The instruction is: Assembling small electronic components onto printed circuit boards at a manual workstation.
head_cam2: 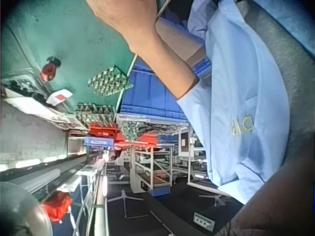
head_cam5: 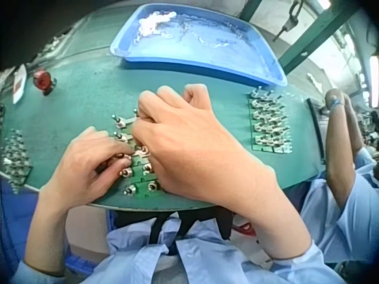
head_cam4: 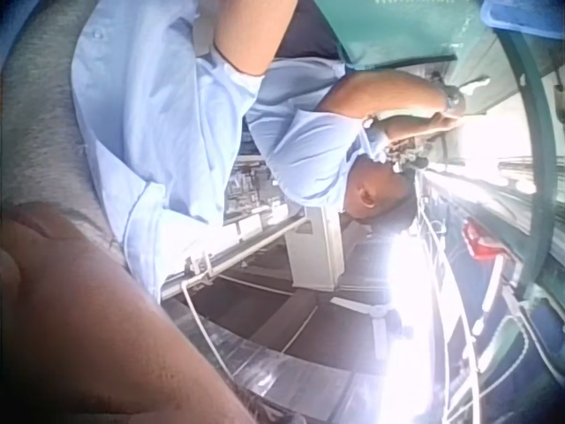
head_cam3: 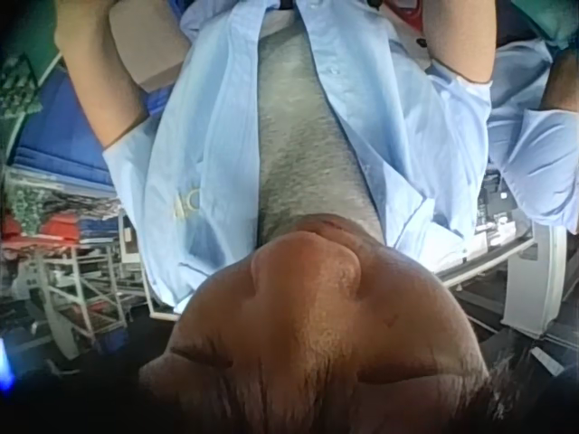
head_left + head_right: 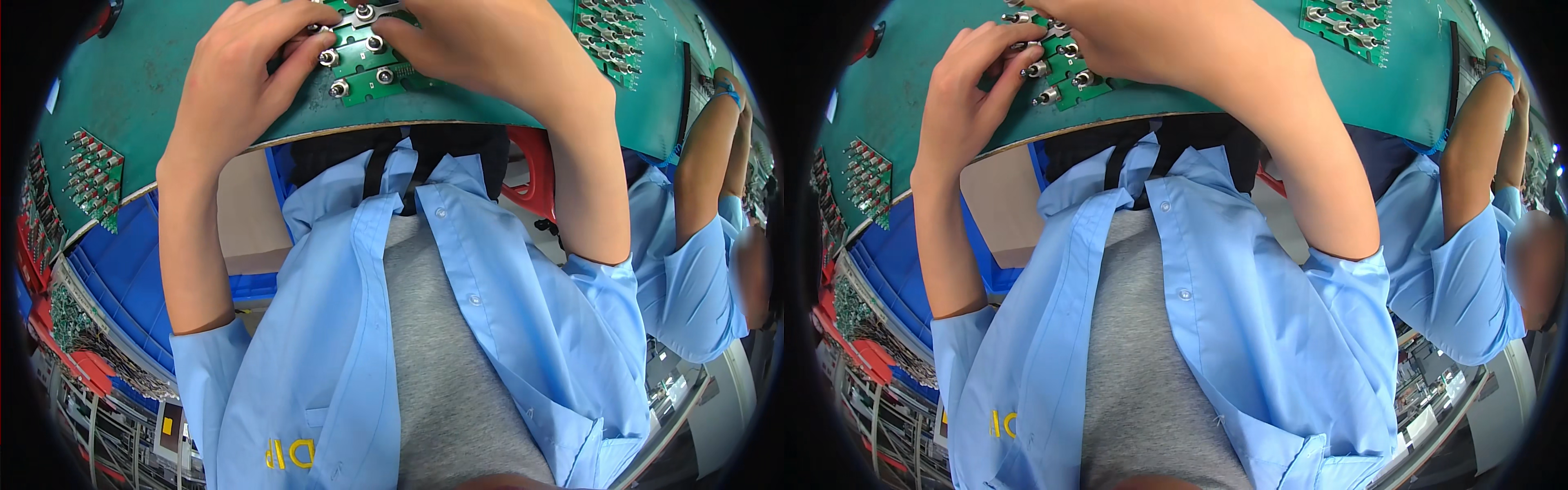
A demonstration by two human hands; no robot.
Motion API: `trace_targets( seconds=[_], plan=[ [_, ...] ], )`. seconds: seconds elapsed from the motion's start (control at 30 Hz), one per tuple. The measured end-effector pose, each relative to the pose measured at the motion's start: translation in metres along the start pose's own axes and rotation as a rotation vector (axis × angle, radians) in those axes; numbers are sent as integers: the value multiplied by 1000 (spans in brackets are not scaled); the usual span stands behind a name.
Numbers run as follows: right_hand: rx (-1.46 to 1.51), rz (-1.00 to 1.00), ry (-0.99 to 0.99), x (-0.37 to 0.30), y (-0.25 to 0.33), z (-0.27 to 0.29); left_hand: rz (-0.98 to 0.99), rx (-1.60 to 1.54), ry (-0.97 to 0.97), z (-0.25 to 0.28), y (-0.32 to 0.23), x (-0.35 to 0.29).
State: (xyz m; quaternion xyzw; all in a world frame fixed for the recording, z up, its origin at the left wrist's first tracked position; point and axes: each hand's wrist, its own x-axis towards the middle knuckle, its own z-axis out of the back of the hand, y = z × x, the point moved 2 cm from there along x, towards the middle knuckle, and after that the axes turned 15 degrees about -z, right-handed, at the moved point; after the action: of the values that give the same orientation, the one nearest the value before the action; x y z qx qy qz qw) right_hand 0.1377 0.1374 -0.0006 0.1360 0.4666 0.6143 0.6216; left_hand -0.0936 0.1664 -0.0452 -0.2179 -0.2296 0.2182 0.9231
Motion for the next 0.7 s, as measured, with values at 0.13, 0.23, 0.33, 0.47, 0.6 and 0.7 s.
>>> trace_targets(
  seconds=[0.13, 0.23, 0.33, 0.47, 0.6, 0.7],
  plan=[
    [-2, 16, -16, -8, 9, 5, -73, 31, -22, -2, 1, -1],
    [40, 52, -146, -10, -14, 11, -138, 45, -49, -3, 0, 5],
    [87, 90, -271, -4, -41, 8, -197, 60, -71, -2, -2, 9],
    [301, 302, -213, 13, -58, -5, -245, 104, -23, 1, -3, 13],
    [209, 355, -193, 17, -59, -2, -260, 126, 10, 4, -4, 11],
    [145, 377, -190, 16, -60, 1, -270, 124, 19, 2, -4, 11]
  ],
)
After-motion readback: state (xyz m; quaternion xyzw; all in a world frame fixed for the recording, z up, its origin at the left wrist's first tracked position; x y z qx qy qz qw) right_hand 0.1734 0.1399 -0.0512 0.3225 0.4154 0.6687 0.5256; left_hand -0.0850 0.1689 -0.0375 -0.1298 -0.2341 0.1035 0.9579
